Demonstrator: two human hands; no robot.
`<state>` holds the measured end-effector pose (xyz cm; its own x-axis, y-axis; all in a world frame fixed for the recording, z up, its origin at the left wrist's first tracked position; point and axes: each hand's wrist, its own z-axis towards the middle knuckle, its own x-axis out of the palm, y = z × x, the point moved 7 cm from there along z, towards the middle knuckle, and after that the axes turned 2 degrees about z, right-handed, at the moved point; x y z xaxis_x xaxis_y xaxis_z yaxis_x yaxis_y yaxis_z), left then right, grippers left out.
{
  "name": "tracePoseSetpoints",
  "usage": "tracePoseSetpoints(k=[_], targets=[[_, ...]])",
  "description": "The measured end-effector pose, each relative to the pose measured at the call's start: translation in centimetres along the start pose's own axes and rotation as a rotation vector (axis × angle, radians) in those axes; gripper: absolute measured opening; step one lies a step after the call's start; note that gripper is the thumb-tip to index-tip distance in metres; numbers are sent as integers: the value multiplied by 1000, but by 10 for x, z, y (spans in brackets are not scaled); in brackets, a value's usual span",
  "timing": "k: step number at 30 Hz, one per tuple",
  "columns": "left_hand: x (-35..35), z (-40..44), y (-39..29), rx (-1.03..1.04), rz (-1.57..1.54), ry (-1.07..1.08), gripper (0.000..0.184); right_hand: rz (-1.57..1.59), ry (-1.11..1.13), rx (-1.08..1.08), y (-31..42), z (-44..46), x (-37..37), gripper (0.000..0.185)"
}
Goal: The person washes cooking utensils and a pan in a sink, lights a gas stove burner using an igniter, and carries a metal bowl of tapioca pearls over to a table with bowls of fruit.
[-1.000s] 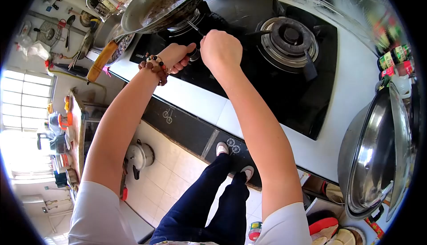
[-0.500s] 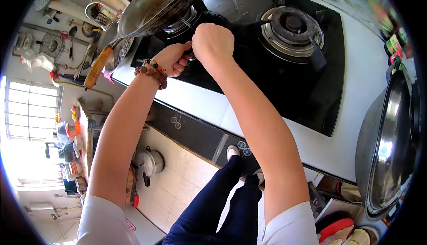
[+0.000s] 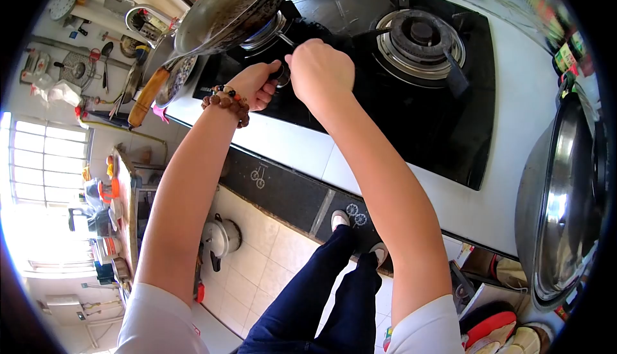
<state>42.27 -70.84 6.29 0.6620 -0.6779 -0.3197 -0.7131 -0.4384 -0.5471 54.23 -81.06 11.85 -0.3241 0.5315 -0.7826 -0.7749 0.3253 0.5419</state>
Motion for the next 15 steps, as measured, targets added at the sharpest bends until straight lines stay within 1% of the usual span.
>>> tracePoseSetpoints(k=[1, 3, 4, 6, 7, 9, 11, 12, 13, 15], targets=[[0, -2, 0, -18, -8, -16, 41, -2, 1, 0, -2, -9, -6, 34], [1, -3, 1, -34, -18, -27, 41, 53, -51, 96, -13, -29, -21, 32], [1, -1, 2, -45, -26, -37, 42, 49, -52, 94, -15, -40, -28, 32], [2, -3, 2, -55, -35, -48, 42, 168, -26, 224, -28, -65, -37, 30], [3, -4, 3, -62, -53, -70, 42, 167, -27, 222, -29, -75, -44, 30], [3, -6, 4, -68, -70, -93, 42, 242, 64, 360, -42, -97, -46, 25], [1, -2, 7, -26, -112, -81, 42, 345, 9, 429, -53, -119, -51, 26], [-1, 1, 5, -45, -79, -49, 42, 362, -35, 424, -58, -129, -51, 25], [1, -1, 2, -42, -79, -47, 42, 456, -36, 446, -59, -138, -54, 23], [1, -4, 3, -64, -73, -78, 41, 562, -94, 444, -56, -151, -61, 21]])
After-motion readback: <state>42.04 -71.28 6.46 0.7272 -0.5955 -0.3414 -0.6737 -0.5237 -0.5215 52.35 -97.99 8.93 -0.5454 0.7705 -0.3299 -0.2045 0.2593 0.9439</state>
